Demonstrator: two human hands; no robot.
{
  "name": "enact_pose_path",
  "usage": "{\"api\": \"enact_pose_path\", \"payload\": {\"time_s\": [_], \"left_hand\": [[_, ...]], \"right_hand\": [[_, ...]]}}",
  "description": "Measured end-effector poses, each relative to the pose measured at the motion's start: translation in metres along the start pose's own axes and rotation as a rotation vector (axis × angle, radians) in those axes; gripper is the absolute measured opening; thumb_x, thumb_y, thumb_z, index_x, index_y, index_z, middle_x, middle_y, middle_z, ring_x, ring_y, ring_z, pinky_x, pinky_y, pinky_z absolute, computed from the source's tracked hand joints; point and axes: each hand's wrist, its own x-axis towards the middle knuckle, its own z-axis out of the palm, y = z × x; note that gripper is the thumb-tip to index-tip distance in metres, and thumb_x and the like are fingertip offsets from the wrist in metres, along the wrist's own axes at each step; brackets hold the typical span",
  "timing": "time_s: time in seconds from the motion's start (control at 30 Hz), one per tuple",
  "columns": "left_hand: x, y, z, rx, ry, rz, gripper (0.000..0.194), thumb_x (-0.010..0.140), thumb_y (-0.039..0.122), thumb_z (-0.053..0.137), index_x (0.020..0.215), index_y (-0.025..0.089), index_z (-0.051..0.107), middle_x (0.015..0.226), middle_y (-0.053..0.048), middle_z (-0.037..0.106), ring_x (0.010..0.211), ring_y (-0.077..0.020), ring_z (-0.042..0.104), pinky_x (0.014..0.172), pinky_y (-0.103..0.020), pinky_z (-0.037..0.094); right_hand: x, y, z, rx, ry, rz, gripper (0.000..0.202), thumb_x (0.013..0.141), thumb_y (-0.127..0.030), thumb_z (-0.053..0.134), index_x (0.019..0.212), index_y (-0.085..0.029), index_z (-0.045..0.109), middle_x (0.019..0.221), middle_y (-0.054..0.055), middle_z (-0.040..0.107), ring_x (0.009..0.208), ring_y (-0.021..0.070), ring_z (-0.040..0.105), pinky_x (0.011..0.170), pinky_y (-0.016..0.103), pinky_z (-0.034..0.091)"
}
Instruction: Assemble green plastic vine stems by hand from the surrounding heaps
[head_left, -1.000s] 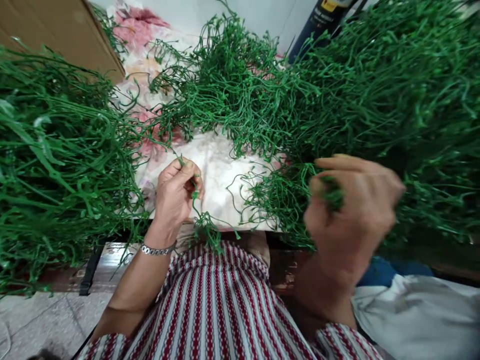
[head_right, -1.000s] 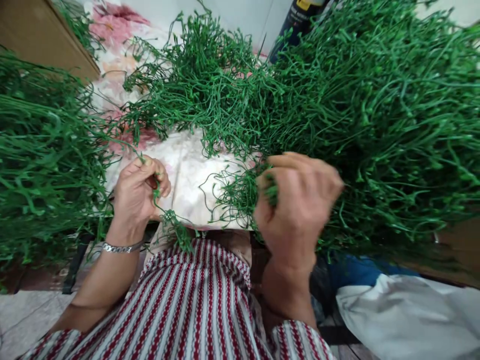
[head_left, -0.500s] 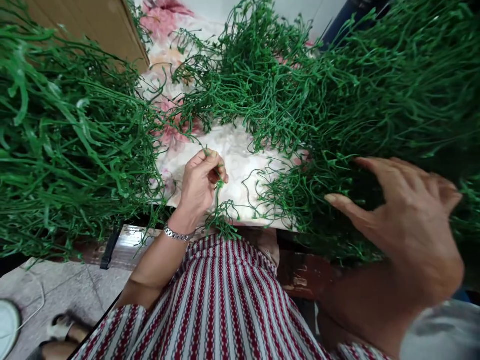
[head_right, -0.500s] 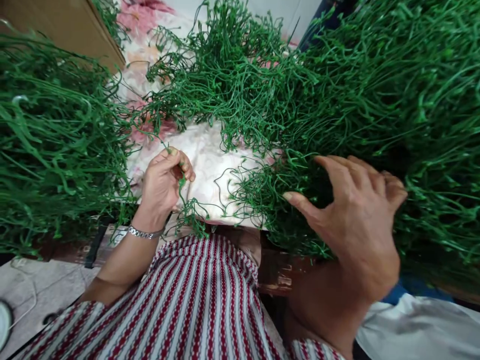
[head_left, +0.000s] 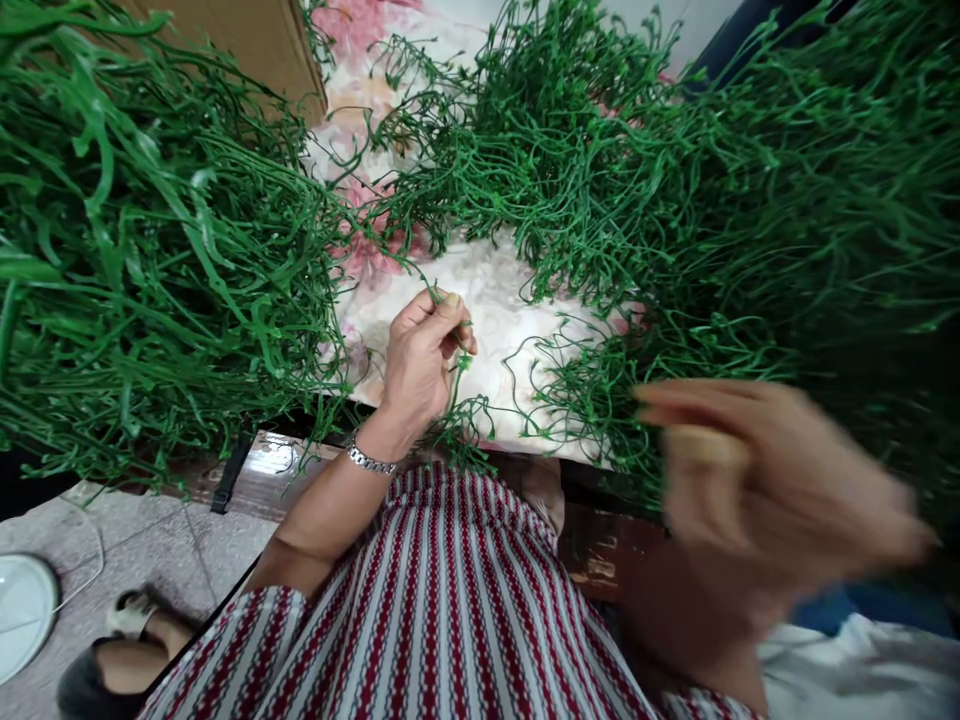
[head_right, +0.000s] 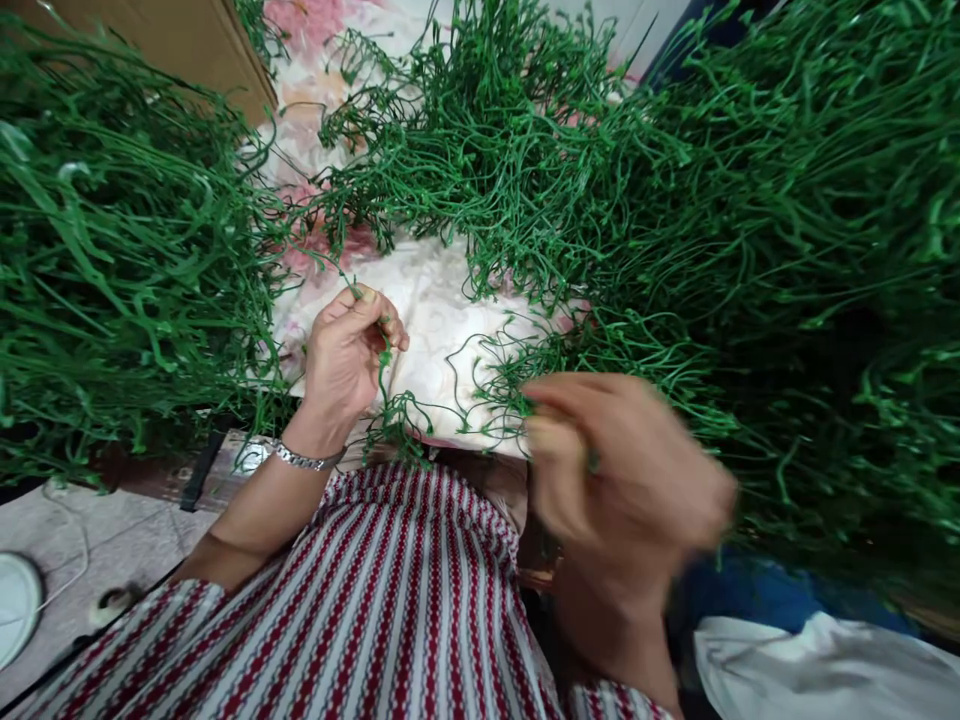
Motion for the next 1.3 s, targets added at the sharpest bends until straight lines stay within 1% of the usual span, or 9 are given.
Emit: {"api": "enact_pose_path", "payload": {"time_s": [0.07,0.23,0.4,0.57,0.67,0.73,1.0,1.17,1.3], "left_hand": [[-0.004,-0.001,0.005,-0.005,0.006,0.025,0.017,0.076,0.026,0.059,0.067,0.017,0.047,0.058,0.005,0.045,0.049,-0.005,0.046,0.051,-0.019,0.042],[-0.003,-0.002,0.006,0.004,0.025,0.086,0.017,0.078,0.026,0.055,0.067,0.018,0.045,0.059,0.005,0.042,0.05,-0.0051,0.044,0.052,-0.019,0.041],[0.006,0.004,-0.015,0.432,-0.141,0.017,0.027,0.081,0.04,0.052,0.069,0.016,0.053,0.065,0.001,0.051,0.058,-0.0076,0.048,0.054,-0.021,0.04],[-0.007,0.012,-0.026,0.927,-0.308,0.225,0.029,0.079,0.042,0.055,0.068,0.015,0.058,0.068,-0.001,0.053,0.067,-0.0106,0.048,0.065,-0.025,0.04],[-0.02,0.013,-0.025,0.788,-0.54,0.081,0.027,0.079,0.04,0.054,0.07,0.015,0.059,0.07,-0.001,0.053,0.064,-0.0098,0.047,0.06,-0.024,0.038],[-0.026,0.011,-0.024,0.596,-0.603,-0.064,0.025,0.08,0.04,0.054,0.078,0.015,0.059,0.069,0.0,0.052,0.06,-0.0087,0.044,0.055,-0.022,0.036],[-0.023,-0.002,-0.027,0.486,-0.423,-0.09,0.031,0.076,0.04,0.058,0.059,0.015,0.05,0.054,0.005,0.035,0.049,-0.0062,0.028,0.047,-0.022,0.021],[-0.027,0.0,-0.029,0.585,-0.307,0.008,0.026,0.078,0.033,0.056,0.061,0.015,0.051,0.054,0.004,0.037,0.051,-0.007,0.03,0.047,-0.022,0.023],[-0.029,0.002,-0.031,0.609,-0.288,0.023,0.023,0.079,0.031,0.055,0.063,0.015,0.05,0.055,0.005,0.036,0.05,-0.0065,0.03,0.047,-0.021,0.024]], "right_hand": [[0.006,-0.021,0.027,0.11,-0.206,-0.137,0.027,0.084,-0.032,0.051,0.105,-0.016,0.055,0.089,0.008,0.063,0.077,0.0176,0.059,0.067,0.029,0.045],[0.011,-0.036,0.074,0.053,-0.521,-0.092,0.023,0.089,-0.033,0.042,0.087,-0.016,0.058,0.077,0.006,0.061,0.07,0.0188,0.057,0.062,0.03,0.043],[0.012,-0.02,0.069,0.359,-0.398,-0.114,0.013,0.086,-0.027,0.051,0.089,-0.017,0.058,0.081,0.004,0.062,0.079,0.0163,0.057,0.074,0.029,0.043],[0.019,-0.013,0.06,0.436,-0.237,0.023,0.01,0.082,-0.025,0.056,0.089,-0.019,0.059,0.083,0.003,0.061,0.079,0.0154,0.057,0.073,0.028,0.044],[0.02,-0.013,0.062,0.543,-0.231,0.088,0.01,0.082,-0.027,0.056,0.088,-0.02,0.059,0.081,0.003,0.059,0.076,0.0148,0.058,0.066,0.027,0.045],[0.021,-0.014,0.065,0.616,-0.225,0.126,0.011,0.082,-0.028,0.056,0.089,-0.02,0.059,0.081,0.003,0.059,0.074,0.0145,0.059,0.062,0.026,0.046],[0.025,-0.007,0.072,0.863,-0.416,0.154,0.016,0.08,-0.023,0.058,0.095,-0.018,0.057,0.083,0.001,0.06,0.073,0.0116,0.058,0.067,0.024,0.048],[0.026,-0.004,0.065,0.665,-0.5,0.031,0.032,0.079,-0.014,0.054,0.11,-0.019,0.053,0.096,0.004,0.062,0.084,0.0135,0.059,0.077,0.027,0.048],[0.026,-0.003,0.058,0.508,-0.46,-0.066,0.032,0.08,-0.014,0.052,0.111,-0.02,0.053,0.1,0.004,0.063,0.089,0.0147,0.06,0.081,0.028,0.047]]}}
